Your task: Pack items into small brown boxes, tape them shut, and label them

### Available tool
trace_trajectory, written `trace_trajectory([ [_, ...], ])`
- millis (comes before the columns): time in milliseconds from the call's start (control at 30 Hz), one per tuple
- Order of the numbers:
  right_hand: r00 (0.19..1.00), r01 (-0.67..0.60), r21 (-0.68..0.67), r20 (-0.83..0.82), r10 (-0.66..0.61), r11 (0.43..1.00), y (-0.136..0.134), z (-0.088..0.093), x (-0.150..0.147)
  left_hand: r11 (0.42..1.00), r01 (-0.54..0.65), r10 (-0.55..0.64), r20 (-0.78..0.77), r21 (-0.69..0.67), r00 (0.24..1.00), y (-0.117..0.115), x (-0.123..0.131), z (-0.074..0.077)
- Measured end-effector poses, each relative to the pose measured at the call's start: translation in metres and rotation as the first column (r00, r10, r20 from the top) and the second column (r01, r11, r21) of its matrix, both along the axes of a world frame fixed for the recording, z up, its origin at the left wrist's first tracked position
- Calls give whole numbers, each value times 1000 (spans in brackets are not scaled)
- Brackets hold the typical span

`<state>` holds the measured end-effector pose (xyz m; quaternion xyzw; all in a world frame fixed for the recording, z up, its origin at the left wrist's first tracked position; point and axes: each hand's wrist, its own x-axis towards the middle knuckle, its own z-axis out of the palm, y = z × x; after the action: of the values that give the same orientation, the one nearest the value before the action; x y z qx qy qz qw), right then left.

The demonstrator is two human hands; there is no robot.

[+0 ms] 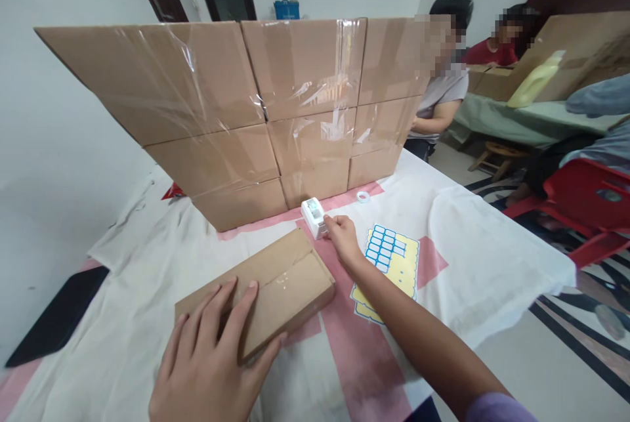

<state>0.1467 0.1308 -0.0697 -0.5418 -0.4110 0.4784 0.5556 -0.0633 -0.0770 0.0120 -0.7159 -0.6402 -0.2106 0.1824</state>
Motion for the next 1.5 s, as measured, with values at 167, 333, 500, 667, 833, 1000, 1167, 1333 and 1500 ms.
trace_trajectory([
  [167,992,60,26,107,-62,998,2,1,2,1000,7,-7,-31,1,1000,0,-1,1],
  [333,979,20,-46,204,-10,999,-5,13,4,1000,9,-9,-26,-8,1000,0,-3,2],
  [500,998,-67,-204,-10,66,977,-10,23,1,1000,2,-2,0,-1,1000,0,-1,2],
  [667,996,-68,-233,-78,51,970,-8,26,5,1000,-3,3,9,2,1000,1,0,2],
  [833,991,-88,-230,-123,61,969,-10,27,9,1000,3,-3,-6,-4,1000,1,0,3],
  [1000,991,-73,-195,-121,50,978,-14,27,7,1000,-4,3,-22,-17,1000,1,-1,4],
  [1167,990,-68,-210,-137,40,975,-15,28,6,1000,-1,0,-35,-20,999,1,-1,5],
  [1333,988,-85,-216,-142,55,973,-16,31,7,1000,5,-5,-37,10,999,2,-1,3],
  [1500,991,-93,-226,-117,68,970,-17,34,6,1000,-7,7,-27,22,1000,2,0,2],
])
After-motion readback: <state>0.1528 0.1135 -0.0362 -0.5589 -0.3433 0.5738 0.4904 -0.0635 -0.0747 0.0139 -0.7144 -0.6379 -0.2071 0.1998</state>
